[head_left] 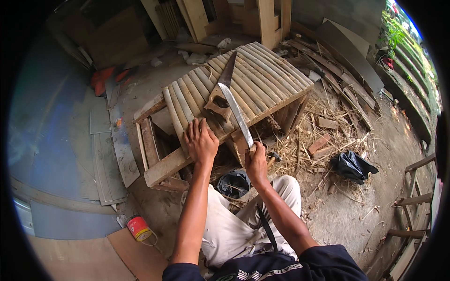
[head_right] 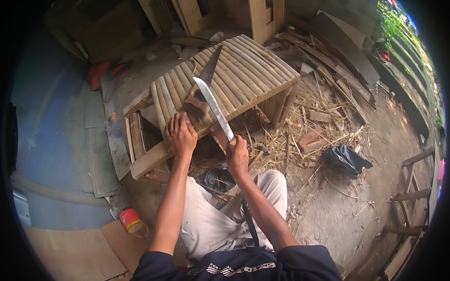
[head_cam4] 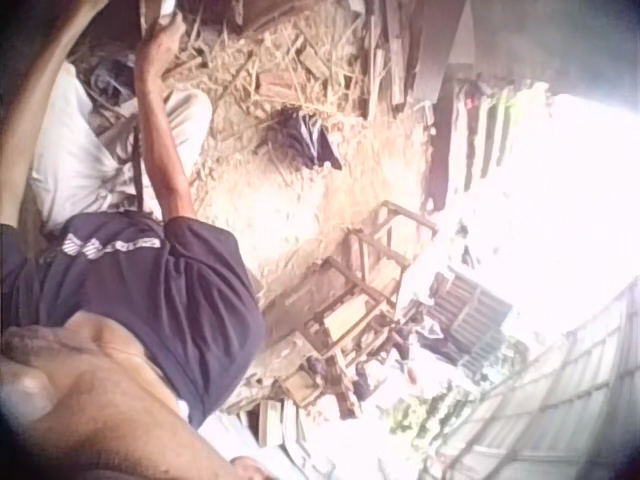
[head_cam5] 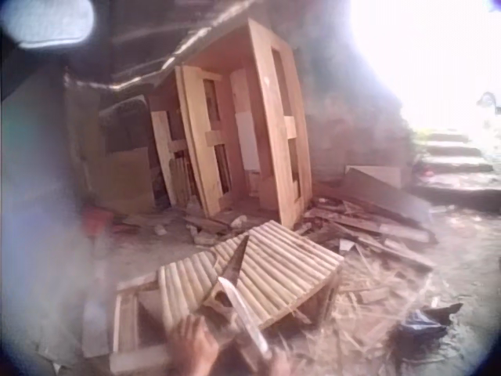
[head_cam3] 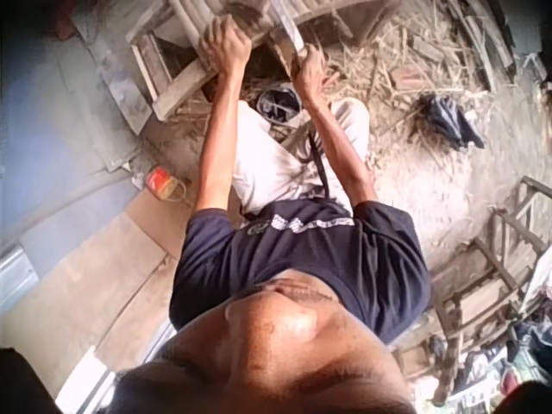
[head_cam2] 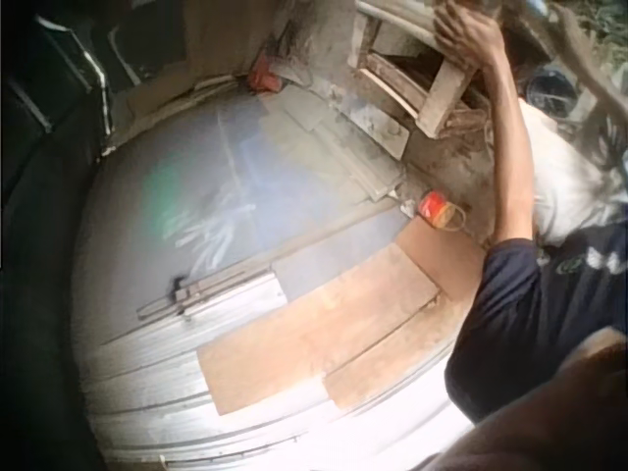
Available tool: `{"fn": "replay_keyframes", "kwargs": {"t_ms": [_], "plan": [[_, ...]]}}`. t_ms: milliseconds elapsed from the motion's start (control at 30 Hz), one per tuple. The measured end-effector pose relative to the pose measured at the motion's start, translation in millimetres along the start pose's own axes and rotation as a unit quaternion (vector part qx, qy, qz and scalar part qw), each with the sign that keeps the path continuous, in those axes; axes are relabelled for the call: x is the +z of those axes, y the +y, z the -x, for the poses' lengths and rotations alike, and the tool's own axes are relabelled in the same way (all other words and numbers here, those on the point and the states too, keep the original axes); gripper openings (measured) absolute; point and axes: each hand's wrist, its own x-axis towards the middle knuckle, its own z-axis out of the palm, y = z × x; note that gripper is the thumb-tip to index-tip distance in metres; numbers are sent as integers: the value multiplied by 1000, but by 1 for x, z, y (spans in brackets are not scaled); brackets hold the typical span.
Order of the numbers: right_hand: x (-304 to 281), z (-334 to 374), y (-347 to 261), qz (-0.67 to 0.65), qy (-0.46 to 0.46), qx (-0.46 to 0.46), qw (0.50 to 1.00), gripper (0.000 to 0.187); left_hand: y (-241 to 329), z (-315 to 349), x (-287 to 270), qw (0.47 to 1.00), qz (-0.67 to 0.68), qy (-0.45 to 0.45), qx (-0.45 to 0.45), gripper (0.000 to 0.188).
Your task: The person cuts bamboo poles with a hand saw and fits them into a wooden frame. They then use a hammer to secure the bamboo pieces in place.
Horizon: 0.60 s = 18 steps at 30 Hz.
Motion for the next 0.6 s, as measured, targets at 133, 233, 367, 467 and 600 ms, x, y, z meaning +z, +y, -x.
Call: {"fn": "replay_keyframes", "kwargs": {"t_ms": [133, 233, 367, 467, 600], "plan": [[5, 5, 18, 3, -65, 49, 997, 50, 1, 1, 0, 1000, -16, 7, 6, 36], [6, 23, 41, 15, -65, 37, 997, 46, 0, 1, -1, 1000, -9, -3, 8, 36], [-1, 69, 60, 0, -97, 125, 987, 51, 1, -1, -2, 1000, -4, 6, 14, 36], [-13, 100, 53, -16, -81, 99, 992, 52, 2, -2, -3, 1000, -2, 6, 13, 35], [-16, 89, 25, -37, -74, 161, 983, 49, 2, -2, -5, 1000, -1, 7, 8, 35]]}}
